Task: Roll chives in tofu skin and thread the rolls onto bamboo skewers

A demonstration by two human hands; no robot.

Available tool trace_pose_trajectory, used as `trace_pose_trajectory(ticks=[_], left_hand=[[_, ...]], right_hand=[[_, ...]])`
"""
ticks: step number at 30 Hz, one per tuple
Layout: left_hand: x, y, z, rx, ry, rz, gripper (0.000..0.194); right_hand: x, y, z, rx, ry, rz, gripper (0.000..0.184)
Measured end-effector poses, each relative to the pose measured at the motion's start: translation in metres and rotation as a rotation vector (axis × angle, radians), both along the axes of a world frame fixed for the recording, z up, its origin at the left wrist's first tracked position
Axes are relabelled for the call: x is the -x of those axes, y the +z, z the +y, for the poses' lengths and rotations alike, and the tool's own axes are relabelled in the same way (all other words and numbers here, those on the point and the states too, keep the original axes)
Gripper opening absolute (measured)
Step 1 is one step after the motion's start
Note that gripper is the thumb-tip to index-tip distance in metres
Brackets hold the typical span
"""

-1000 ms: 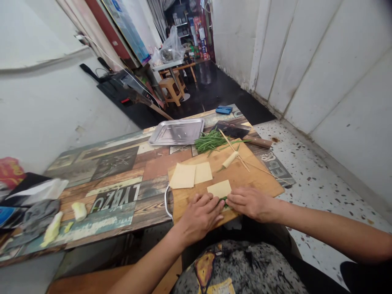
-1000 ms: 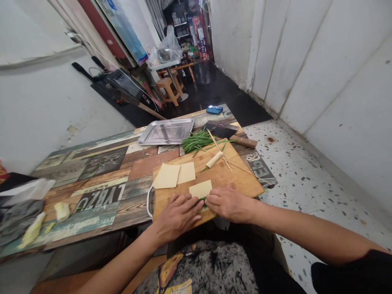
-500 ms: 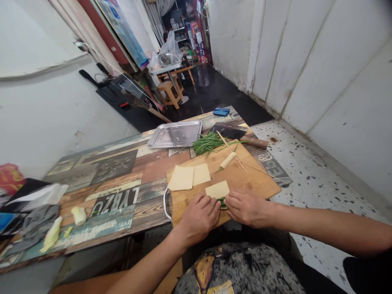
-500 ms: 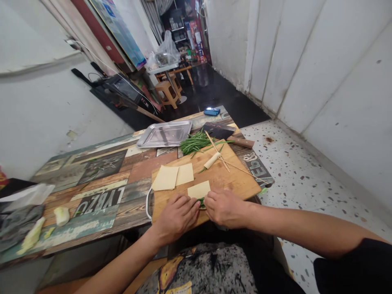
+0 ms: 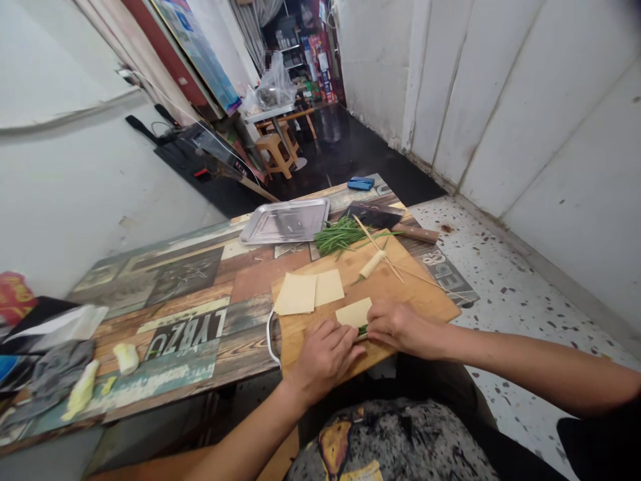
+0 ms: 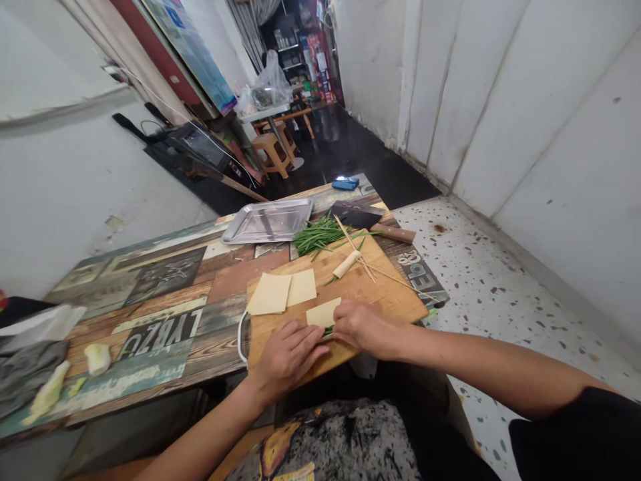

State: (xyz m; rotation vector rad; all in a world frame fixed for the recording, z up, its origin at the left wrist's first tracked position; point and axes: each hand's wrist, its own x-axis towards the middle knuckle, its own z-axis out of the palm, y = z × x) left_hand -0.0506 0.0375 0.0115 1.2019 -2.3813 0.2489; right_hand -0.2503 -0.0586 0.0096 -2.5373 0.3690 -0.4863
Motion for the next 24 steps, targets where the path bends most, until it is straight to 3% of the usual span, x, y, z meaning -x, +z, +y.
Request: trace_pose_trajectory(ticks=[5,12,16,20,24], left_hand=[[0.009,0.003,0.001,-0.13,0.151,0.168,0.016],[0.013,-0.001,0.001,-0.317,0.193,0.475,0.018],[0.013,-0.002,-0.001,-0.435,0.244,0.581,0.019],[0.014,-0.002,-0.004,-0.526,0.324,0.65,0.012],[0.016,0.003,-0.007,-0.631,0.389,0.649,0.01]], right_hand=[[-0.002,0.006,-0.008,-0.153,0.03,0.009,0.023],[-0.009,0.011,-0.022,-0.417,-0.029,0.155,0.008],[-0.012,0.012,-0.026,-0.477,-0.081,0.22,0.008],[-0.006,0.01,-0.021,-0.353,-0.03,0.157,0.011],[0.005,0.004,-0.003,0.147,-0.032,-0.066,0.02]])
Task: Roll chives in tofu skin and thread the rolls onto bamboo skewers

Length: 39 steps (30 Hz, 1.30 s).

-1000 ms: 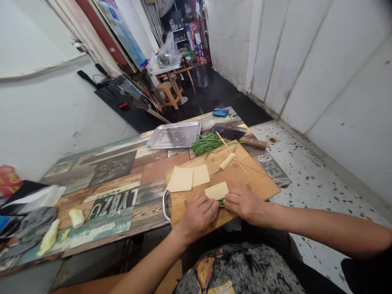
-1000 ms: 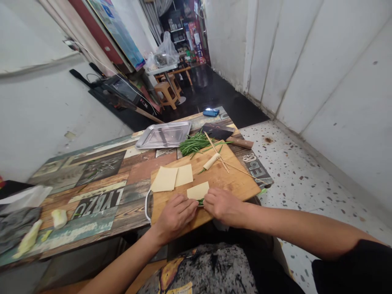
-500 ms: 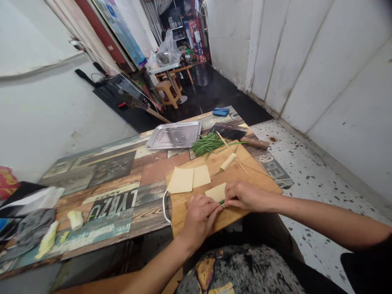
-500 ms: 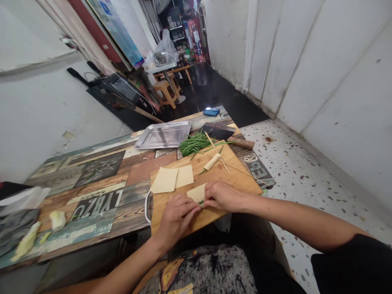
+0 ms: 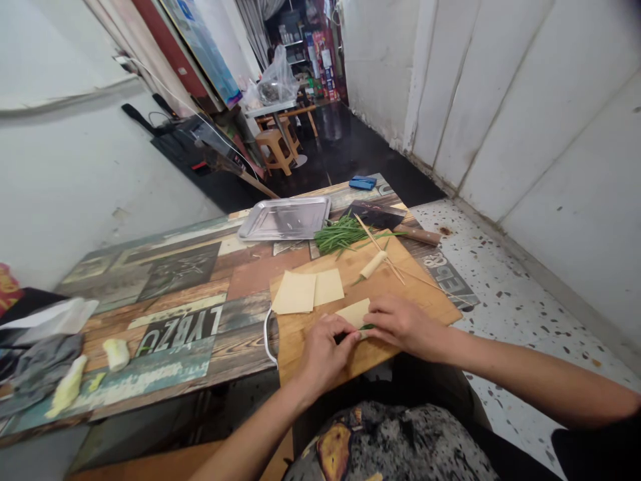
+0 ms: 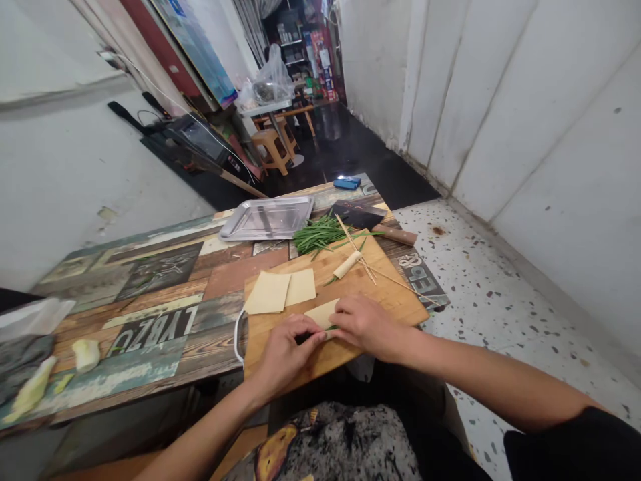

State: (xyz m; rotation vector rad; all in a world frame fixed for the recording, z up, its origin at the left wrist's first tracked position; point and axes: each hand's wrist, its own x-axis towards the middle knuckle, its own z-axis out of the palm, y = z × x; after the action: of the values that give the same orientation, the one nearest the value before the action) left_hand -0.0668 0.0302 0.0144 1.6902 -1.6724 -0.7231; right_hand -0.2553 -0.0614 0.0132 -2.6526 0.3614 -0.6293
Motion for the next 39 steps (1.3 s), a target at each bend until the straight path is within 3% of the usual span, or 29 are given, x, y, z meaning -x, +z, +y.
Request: trace_pose_trajectory(ticks=[3,7,13,17,23,29,36,39], left_hand=[[0.002,0.005,-0.003,-0.053,0.009,-0.007,0.012],[0.002,0.009,-0.006,-0.108,0.015,-0.007,0.013],[0.0,0.004,0.003,-0.005,-0.022,-0.144,0.015],[-0.002,-0.003,0.012,0.224,0.0,-0.306,0.018],[-0.001,0.0,0.02,0.499,-0.155,-0.726,0.019],[0.0,0.001,0.019,0.431,-0.226,-0.712,0.014],[0.003,0.0,0.02,0.398,-0.174,-0.677,0.013],[0.002,-0.003,0.018,0.366,-0.179,-0.611,0.017]], right_hand=[[0.003,-0.007,0.014,0.396,0.03,-0.127,0.021],[0.0,-0.015,0.019,0.554,0.056,-0.143,0.023],[-0.005,-0.009,0.008,0.422,0.095,0.036,0.025],[-0.008,-0.003,-0.001,0.289,0.154,0.128,0.024],[-0.013,0.005,-0.003,0.162,0.089,0.198,0.03],[-0.018,0.009,-0.009,0.09,0.12,0.211,0.035],[-0.027,-0.016,-0.023,0.079,0.175,0.161,0.031],[-0.029,-0.019,-0.028,0.08,0.205,0.142,0.029]])
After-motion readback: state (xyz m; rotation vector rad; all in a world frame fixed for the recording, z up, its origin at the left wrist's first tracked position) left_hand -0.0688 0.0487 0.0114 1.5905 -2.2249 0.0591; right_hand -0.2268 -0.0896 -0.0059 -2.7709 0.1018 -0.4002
